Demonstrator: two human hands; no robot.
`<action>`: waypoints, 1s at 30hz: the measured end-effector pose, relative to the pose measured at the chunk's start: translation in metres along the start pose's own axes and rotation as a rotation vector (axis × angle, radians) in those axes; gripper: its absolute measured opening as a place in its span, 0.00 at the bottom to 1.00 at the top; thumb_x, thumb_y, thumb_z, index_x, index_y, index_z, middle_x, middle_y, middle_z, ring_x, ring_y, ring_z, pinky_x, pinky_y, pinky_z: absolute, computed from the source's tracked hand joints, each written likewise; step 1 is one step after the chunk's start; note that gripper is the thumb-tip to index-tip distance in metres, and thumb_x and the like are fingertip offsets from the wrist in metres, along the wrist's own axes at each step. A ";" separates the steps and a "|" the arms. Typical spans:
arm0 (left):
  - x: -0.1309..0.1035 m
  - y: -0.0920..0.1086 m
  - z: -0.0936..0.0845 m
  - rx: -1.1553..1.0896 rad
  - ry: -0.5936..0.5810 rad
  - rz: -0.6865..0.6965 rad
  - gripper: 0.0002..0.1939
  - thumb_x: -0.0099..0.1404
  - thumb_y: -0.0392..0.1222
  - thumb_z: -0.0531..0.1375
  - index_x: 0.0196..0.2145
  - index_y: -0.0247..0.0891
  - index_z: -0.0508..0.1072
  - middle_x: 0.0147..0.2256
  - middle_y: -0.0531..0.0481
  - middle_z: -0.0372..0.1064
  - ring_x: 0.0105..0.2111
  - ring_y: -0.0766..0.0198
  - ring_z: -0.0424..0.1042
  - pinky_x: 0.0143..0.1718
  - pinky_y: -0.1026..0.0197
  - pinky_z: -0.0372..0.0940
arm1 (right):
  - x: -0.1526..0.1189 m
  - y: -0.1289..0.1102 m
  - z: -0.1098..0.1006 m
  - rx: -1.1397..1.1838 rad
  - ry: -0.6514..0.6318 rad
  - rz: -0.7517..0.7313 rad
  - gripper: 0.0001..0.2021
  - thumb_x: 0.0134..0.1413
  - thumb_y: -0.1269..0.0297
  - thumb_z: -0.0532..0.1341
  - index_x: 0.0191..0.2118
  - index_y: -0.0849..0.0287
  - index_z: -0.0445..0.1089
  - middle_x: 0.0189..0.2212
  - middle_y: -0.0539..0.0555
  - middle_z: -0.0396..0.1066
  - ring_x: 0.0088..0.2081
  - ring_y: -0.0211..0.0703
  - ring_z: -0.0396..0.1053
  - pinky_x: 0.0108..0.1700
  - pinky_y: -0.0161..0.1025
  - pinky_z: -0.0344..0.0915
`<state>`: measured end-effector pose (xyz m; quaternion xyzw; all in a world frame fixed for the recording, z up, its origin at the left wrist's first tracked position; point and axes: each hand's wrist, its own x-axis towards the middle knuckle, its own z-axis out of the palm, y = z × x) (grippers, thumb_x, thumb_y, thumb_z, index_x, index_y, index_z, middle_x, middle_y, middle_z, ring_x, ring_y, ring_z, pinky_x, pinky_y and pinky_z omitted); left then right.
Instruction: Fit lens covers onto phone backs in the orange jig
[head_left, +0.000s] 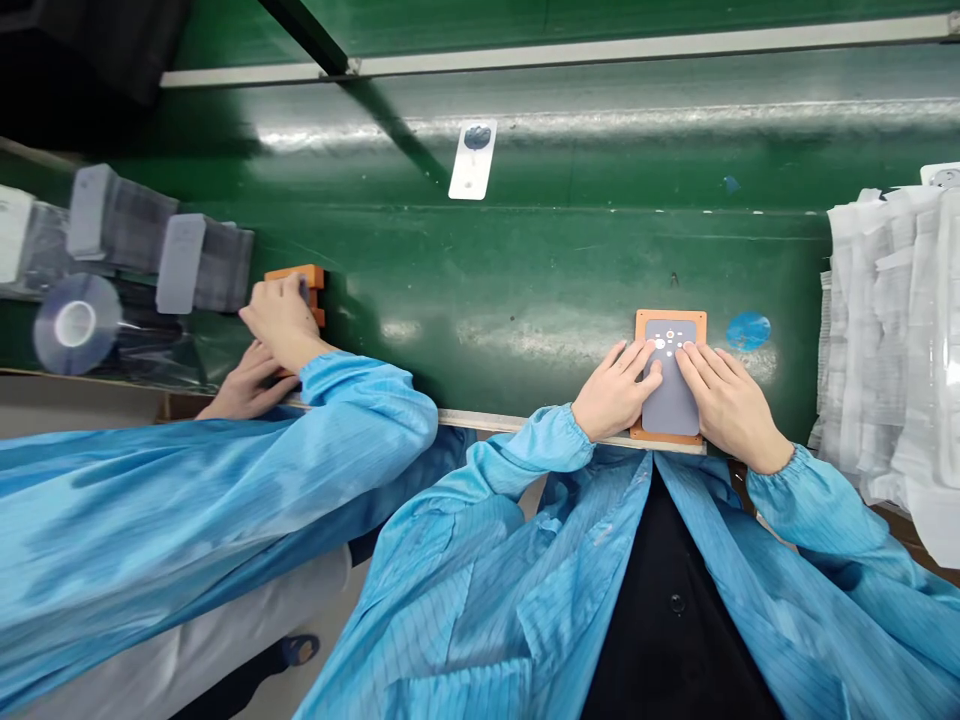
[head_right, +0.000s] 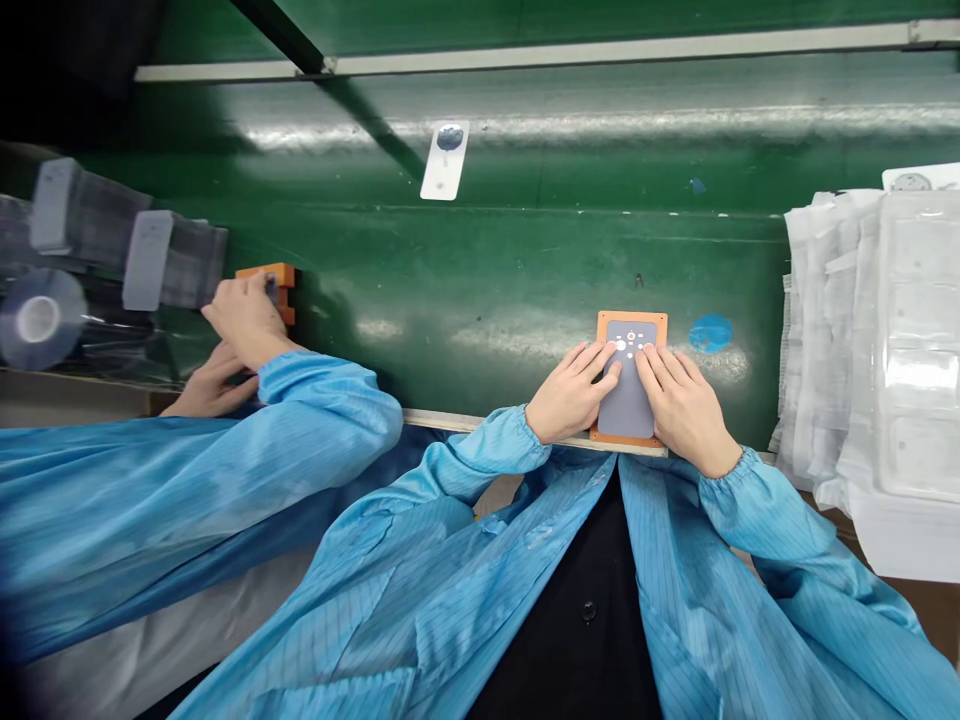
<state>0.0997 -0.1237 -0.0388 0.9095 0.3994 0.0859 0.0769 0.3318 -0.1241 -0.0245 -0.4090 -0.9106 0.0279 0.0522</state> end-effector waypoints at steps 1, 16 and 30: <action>-0.001 0.001 0.000 -0.005 -0.001 -0.005 0.22 0.69 0.32 0.52 0.60 0.29 0.68 0.67 0.27 0.59 0.69 0.44 0.59 0.68 0.38 0.57 | -0.002 -0.001 0.000 0.003 0.000 0.001 0.33 0.60 0.76 0.52 0.71 0.71 0.54 0.67 0.70 0.60 0.67 0.62 0.61 0.66 0.58 0.61; -0.009 -0.024 0.003 -0.411 0.105 -0.078 0.30 0.66 0.40 0.64 0.64 0.35 0.64 0.69 0.34 0.57 0.73 0.46 0.49 0.71 0.38 0.53 | -0.018 0.004 0.008 0.127 0.202 -0.065 0.26 0.63 0.79 0.51 0.64 0.63 0.68 0.63 0.62 0.69 0.65 0.57 0.64 0.63 0.56 0.69; -0.008 0.040 -0.049 -1.568 0.470 -0.531 0.29 0.63 0.64 0.66 0.44 0.32 0.78 0.37 0.42 0.80 0.33 0.61 0.78 0.32 0.64 0.71 | -0.040 -0.036 -0.029 0.220 0.678 -0.165 0.25 0.63 0.74 0.63 0.61 0.41 0.72 0.54 0.50 0.77 0.57 0.54 0.75 0.52 0.50 0.81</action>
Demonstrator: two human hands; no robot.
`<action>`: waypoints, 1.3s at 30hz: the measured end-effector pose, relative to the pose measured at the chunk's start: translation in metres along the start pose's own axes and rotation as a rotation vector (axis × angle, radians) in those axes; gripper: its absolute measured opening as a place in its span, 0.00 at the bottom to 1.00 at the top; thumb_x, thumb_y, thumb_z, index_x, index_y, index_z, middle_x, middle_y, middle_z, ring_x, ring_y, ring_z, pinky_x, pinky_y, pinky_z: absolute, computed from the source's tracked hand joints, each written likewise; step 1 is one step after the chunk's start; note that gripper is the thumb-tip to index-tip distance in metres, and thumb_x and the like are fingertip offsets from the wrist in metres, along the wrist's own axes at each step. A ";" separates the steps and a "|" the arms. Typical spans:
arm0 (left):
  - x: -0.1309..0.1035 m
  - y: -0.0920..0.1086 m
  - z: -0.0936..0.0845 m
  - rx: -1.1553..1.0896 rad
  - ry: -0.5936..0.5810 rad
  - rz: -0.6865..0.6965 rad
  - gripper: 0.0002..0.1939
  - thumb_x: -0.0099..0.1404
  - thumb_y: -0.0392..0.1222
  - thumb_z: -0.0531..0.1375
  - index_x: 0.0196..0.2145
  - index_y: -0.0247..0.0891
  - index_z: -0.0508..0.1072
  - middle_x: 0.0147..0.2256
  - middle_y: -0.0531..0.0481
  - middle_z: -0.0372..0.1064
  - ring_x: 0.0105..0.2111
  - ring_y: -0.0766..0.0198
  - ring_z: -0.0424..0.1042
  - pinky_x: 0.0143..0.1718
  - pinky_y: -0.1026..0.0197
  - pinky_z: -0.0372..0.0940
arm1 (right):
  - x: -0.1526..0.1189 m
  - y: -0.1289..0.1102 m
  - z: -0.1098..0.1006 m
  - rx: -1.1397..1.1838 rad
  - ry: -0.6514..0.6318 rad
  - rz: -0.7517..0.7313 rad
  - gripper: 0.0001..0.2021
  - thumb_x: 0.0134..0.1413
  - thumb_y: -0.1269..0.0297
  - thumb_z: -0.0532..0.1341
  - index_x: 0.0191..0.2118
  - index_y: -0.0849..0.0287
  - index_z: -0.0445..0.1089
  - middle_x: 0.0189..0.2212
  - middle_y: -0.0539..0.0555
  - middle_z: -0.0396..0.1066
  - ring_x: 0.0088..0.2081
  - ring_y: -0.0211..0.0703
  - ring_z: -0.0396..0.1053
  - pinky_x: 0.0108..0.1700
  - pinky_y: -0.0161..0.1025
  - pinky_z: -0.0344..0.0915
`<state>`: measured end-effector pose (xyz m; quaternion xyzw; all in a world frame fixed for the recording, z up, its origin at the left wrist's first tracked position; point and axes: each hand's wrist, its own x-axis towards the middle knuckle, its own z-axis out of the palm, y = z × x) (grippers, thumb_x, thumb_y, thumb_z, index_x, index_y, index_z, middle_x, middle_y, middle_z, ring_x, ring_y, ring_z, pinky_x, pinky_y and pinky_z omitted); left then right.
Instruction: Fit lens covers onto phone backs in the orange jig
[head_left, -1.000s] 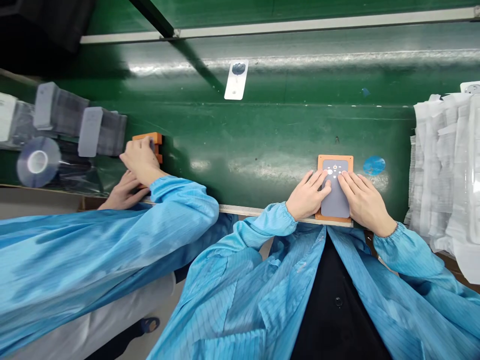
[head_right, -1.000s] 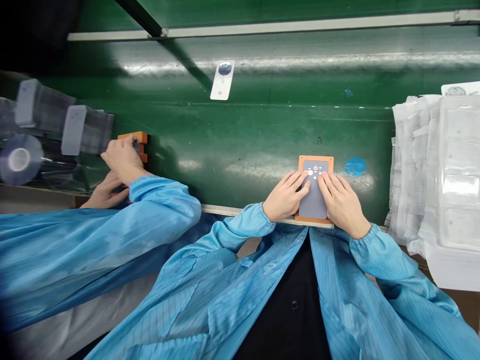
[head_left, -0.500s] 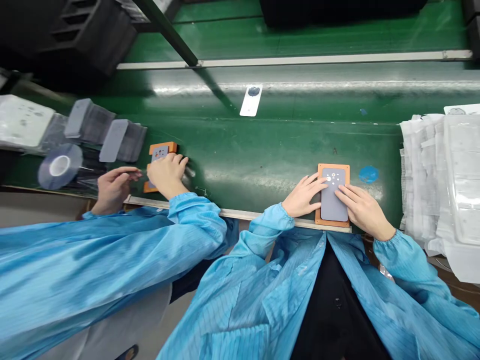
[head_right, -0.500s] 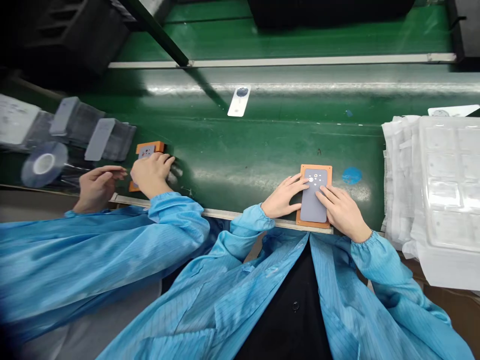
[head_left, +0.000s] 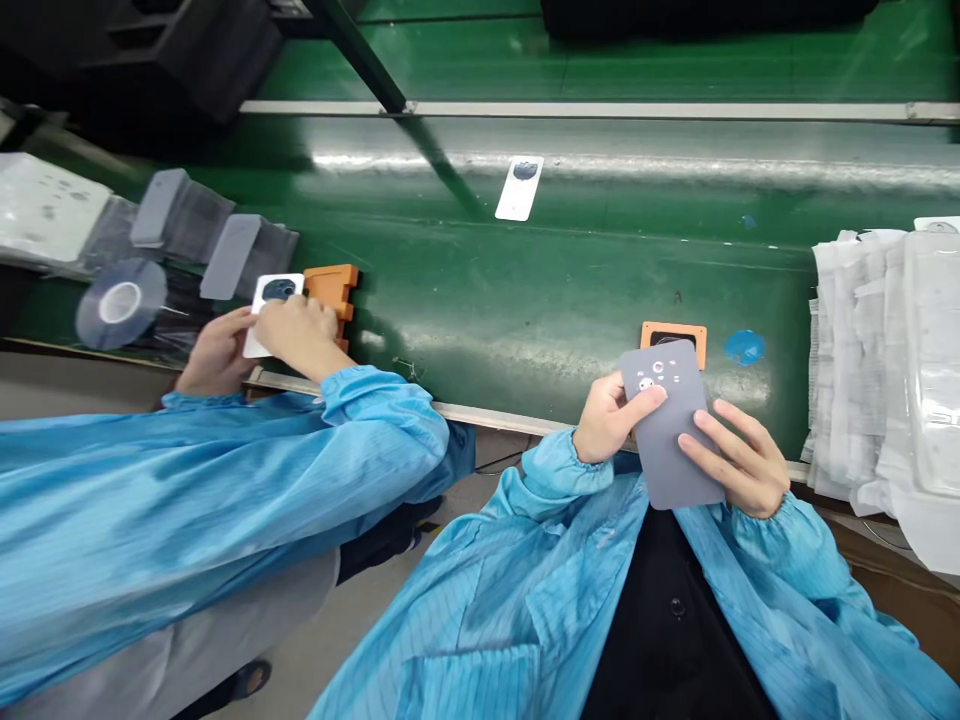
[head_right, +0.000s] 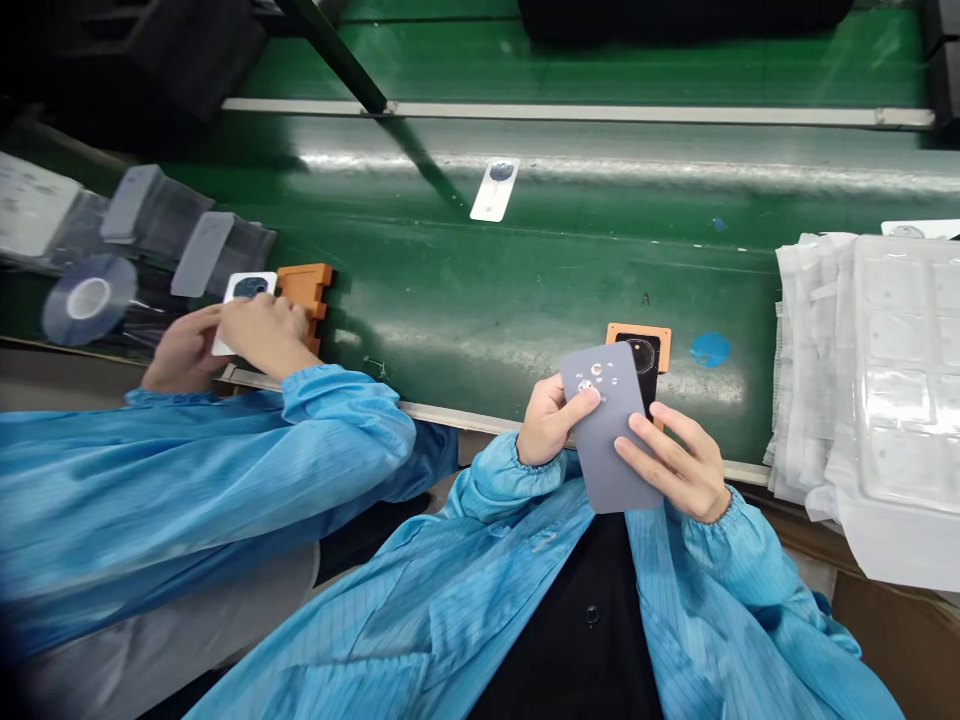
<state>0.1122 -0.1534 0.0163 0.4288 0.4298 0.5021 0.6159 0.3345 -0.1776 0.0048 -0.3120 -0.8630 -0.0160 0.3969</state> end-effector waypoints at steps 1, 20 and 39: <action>-0.003 0.008 0.004 0.019 0.040 0.008 0.27 0.62 0.64 0.66 0.39 0.32 0.79 0.34 0.44 0.79 0.30 0.63 0.76 0.29 0.65 0.69 | 0.001 -0.001 -0.001 0.009 -0.006 -0.008 0.26 0.63 0.74 0.64 0.61 0.40 0.72 0.53 0.49 0.78 0.56 0.53 0.75 0.51 0.50 0.81; -0.013 0.036 0.025 0.407 0.071 0.337 0.20 0.69 0.47 0.62 0.22 0.35 0.69 0.18 0.56 0.61 0.18 0.73 0.57 0.19 0.68 0.54 | 0.053 -0.011 0.001 0.680 0.059 0.811 0.06 0.60 0.60 0.69 0.36 0.56 0.77 0.29 0.50 0.78 0.28 0.39 0.74 0.29 0.35 0.74; -0.010 0.030 0.025 0.360 0.082 0.229 0.20 0.67 0.51 0.63 0.23 0.35 0.69 0.18 0.56 0.61 0.19 0.72 0.57 0.21 0.67 0.55 | 0.051 -0.009 0.001 0.839 0.053 0.941 0.07 0.62 0.58 0.67 0.37 0.55 0.78 0.26 0.50 0.76 0.23 0.37 0.70 0.23 0.32 0.66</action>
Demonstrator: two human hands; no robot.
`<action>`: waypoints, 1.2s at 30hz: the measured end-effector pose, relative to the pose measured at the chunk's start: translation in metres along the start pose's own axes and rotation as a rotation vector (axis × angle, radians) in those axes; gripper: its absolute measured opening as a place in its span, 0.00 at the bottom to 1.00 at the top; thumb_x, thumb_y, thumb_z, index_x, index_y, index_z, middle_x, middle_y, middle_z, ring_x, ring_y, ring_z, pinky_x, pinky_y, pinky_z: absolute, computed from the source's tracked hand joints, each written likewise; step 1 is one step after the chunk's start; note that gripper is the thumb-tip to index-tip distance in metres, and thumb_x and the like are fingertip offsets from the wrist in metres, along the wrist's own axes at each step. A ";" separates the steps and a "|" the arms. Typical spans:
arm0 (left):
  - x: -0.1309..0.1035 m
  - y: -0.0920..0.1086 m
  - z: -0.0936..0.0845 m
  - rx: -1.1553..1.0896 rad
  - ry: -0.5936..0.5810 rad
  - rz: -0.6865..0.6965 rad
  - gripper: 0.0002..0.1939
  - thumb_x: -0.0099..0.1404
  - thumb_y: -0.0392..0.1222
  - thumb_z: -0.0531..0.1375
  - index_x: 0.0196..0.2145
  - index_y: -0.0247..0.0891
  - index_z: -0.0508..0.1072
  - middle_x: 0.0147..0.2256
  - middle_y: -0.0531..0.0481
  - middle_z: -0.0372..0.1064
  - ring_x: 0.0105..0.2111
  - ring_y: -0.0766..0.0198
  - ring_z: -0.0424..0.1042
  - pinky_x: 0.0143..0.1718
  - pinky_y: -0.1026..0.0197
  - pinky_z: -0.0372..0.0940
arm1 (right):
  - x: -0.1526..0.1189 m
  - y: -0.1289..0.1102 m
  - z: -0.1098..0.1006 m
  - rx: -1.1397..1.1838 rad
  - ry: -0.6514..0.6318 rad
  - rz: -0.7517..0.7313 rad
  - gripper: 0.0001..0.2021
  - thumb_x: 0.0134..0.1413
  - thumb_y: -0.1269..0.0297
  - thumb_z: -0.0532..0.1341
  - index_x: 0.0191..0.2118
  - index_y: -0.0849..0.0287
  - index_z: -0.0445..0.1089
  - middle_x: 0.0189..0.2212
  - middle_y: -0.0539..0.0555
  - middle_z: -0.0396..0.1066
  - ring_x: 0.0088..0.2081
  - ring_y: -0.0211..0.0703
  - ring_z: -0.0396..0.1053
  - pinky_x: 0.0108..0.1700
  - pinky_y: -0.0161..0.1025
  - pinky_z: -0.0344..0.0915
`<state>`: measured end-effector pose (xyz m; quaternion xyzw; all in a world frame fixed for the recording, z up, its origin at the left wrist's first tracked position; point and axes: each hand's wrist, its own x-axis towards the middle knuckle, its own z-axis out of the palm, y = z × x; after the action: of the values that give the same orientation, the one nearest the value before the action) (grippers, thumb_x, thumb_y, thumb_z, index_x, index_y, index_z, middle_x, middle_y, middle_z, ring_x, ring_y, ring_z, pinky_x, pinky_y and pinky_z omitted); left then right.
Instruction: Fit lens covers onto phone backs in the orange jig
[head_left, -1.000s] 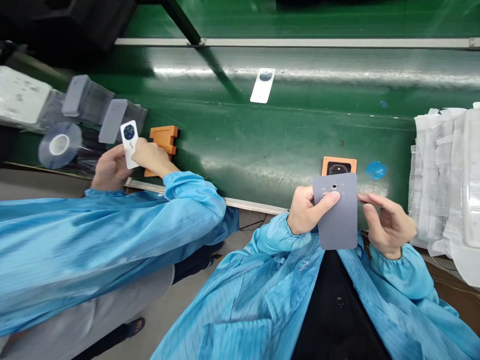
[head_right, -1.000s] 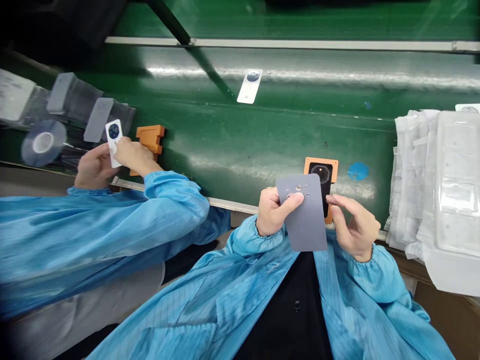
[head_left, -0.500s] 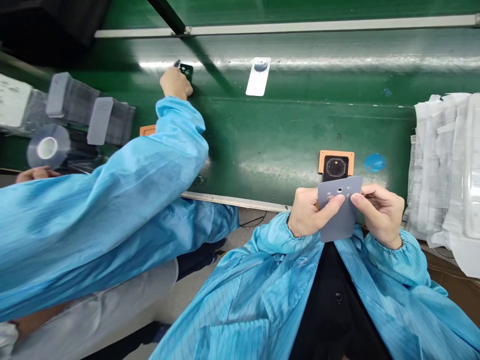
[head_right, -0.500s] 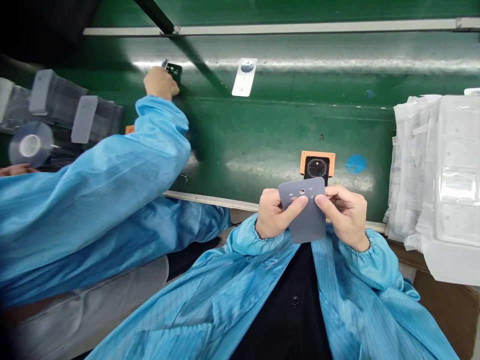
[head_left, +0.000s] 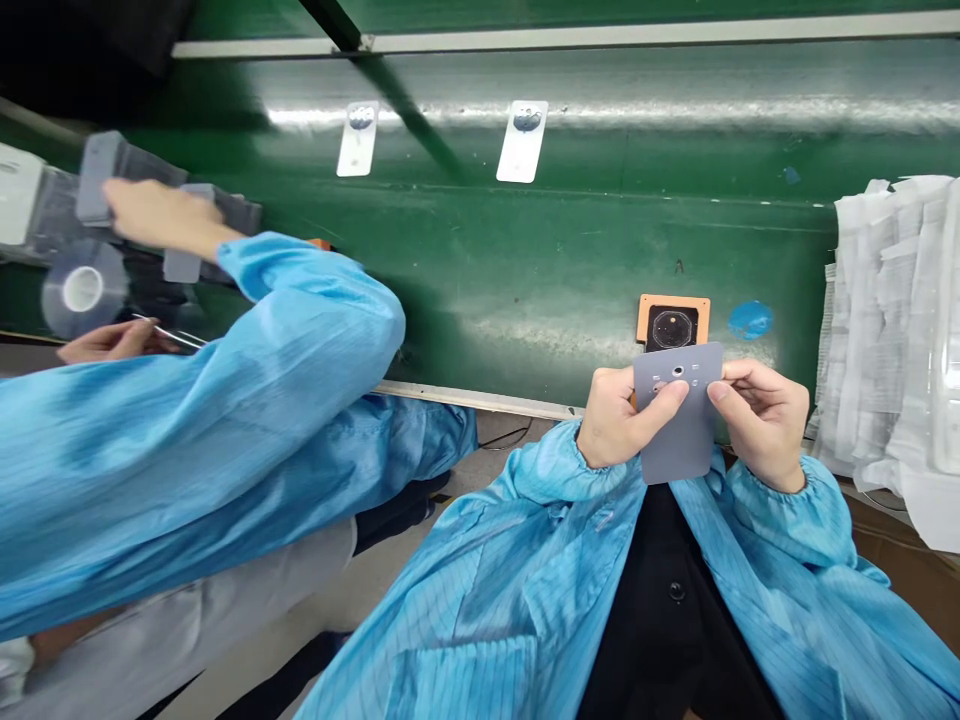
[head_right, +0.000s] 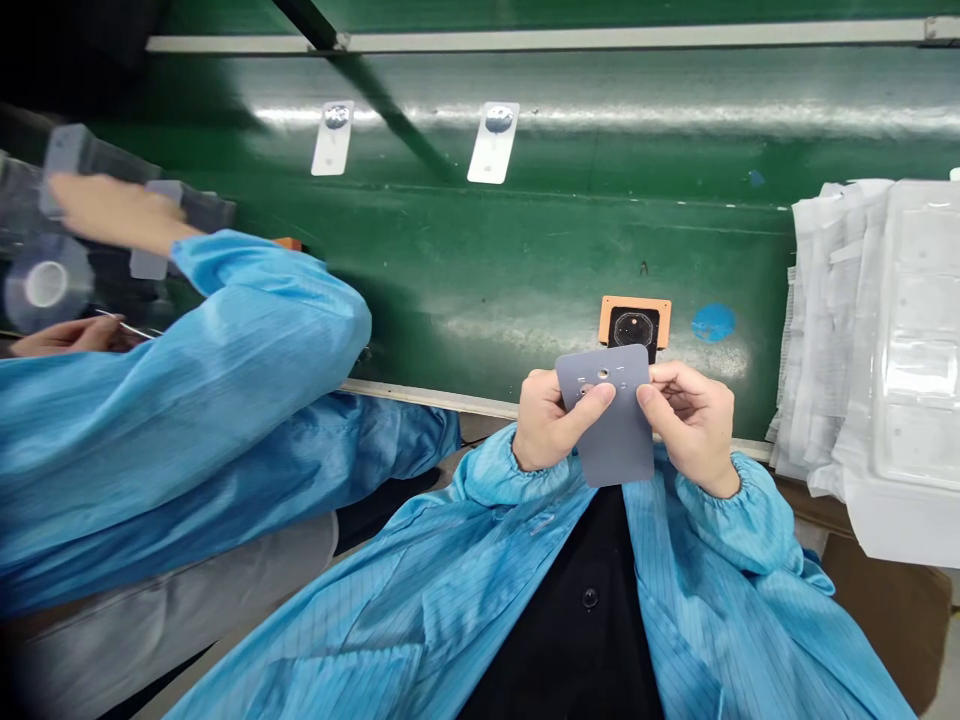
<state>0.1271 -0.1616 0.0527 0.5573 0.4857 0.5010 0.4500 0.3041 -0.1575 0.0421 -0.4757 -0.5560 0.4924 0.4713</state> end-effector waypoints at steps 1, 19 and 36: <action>0.000 0.000 0.000 -0.004 0.001 0.006 0.20 0.67 0.50 0.63 0.23 0.35 0.69 0.18 0.56 0.61 0.18 0.72 0.57 0.20 0.67 0.55 | 0.000 0.000 0.000 0.021 0.000 0.005 0.07 0.62 0.58 0.67 0.37 0.55 0.78 0.26 0.50 0.76 0.24 0.37 0.70 0.23 0.33 0.66; -0.001 0.000 0.003 -0.048 -0.027 -0.054 0.21 0.67 0.54 0.62 0.24 0.36 0.70 0.20 0.54 0.64 0.20 0.71 0.59 0.21 0.66 0.58 | -0.001 0.004 0.001 0.048 0.043 0.004 0.07 0.59 0.56 0.70 0.35 0.54 0.78 0.23 0.48 0.74 0.21 0.37 0.67 0.23 0.35 0.67; 0.003 -0.011 0.004 0.005 0.028 -0.150 0.20 0.66 0.53 0.63 0.24 0.35 0.73 0.20 0.53 0.66 0.21 0.69 0.62 0.22 0.65 0.57 | 0.003 0.004 -0.011 -0.131 0.043 -0.038 0.08 0.58 0.59 0.71 0.42 0.54 0.78 0.33 0.51 0.78 0.33 0.41 0.76 0.36 0.38 0.75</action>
<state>0.1299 -0.1569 0.0415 0.5135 0.5336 0.4723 0.4781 0.3147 -0.1532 0.0393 -0.5053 -0.5857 0.4354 0.4604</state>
